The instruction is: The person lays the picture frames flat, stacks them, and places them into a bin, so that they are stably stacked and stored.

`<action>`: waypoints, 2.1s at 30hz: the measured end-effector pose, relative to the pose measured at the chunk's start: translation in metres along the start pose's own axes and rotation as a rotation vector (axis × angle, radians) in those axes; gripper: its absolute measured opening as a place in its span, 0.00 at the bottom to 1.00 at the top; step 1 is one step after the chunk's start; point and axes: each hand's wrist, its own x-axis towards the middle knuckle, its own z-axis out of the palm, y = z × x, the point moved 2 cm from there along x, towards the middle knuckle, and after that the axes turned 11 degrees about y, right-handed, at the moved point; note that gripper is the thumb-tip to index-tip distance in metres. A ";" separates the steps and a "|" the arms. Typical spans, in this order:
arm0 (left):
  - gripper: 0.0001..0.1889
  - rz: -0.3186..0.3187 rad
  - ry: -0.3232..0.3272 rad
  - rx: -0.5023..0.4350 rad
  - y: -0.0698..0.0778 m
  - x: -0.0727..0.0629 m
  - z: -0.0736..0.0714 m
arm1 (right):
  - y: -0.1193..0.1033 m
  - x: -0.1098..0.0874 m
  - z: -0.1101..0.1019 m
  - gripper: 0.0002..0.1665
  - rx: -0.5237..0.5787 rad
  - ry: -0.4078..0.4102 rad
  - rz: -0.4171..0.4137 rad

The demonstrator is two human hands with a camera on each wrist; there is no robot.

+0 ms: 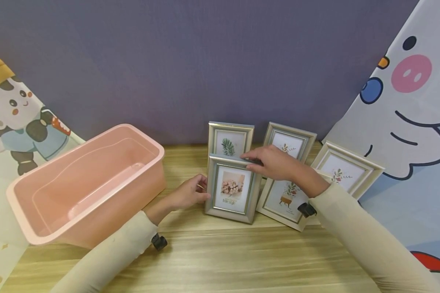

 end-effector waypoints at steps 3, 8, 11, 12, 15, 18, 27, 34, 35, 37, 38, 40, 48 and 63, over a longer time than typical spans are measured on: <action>0.18 -0.012 -0.001 -0.019 -0.001 0.000 0.000 | 0.001 0.000 0.001 0.23 0.009 0.000 0.004; 0.17 -0.012 -0.002 -0.020 -0.003 0.000 0.001 | 0.001 0.000 0.001 0.23 0.015 0.001 0.002; 0.17 0.010 0.008 -0.007 -0.003 0.000 0.000 | 0.001 0.000 -0.001 0.23 0.013 0.005 -0.001; 0.17 0.016 0.014 -0.004 -0.003 0.001 0.000 | 0.000 0.000 -0.001 0.23 0.012 0.010 -0.002; 0.17 0.025 0.032 -0.009 -0.002 0.003 -0.003 | 0.000 0.001 -0.005 0.22 0.003 0.026 -0.004; 0.17 0.017 0.028 -0.033 0.001 0.005 -0.005 | -0.001 0.002 -0.008 0.23 0.002 0.039 -0.001; 0.18 0.057 0.022 -0.017 0.012 0.002 -0.019 | -0.002 -0.001 -0.014 0.23 0.068 0.023 0.047; 0.19 0.123 0.027 0.035 0.023 -0.003 -0.032 | 0.002 -0.008 -0.015 0.26 0.219 -0.027 0.109; 0.19 0.129 0.024 0.045 0.026 -0.004 -0.034 | 0.002 -0.009 -0.015 0.27 0.244 -0.047 0.127; 0.19 0.138 0.023 0.062 0.029 -0.005 -0.037 | 0.003 -0.013 -0.014 0.29 0.290 -0.086 0.171; 0.19 0.141 0.025 0.073 0.031 -0.005 -0.038 | 0.003 -0.015 -0.013 0.30 0.312 -0.104 0.196; 0.20 0.148 0.034 0.100 0.034 -0.006 -0.042 | 0.003 -0.019 -0.011 0.33 0.363 -0.133 0.242; 0.21 0.154 0.050 0.114 0.039 -0.009 -0.051 | -0.002 -0.029 -0.001 0.40 0.591 -0.194 0.358; 0.21 0.097 0.011 0.096 0.038 -0.008 -0.056 | -0.004 -0.046 0.034 0.50 0.882 -0.154 0.388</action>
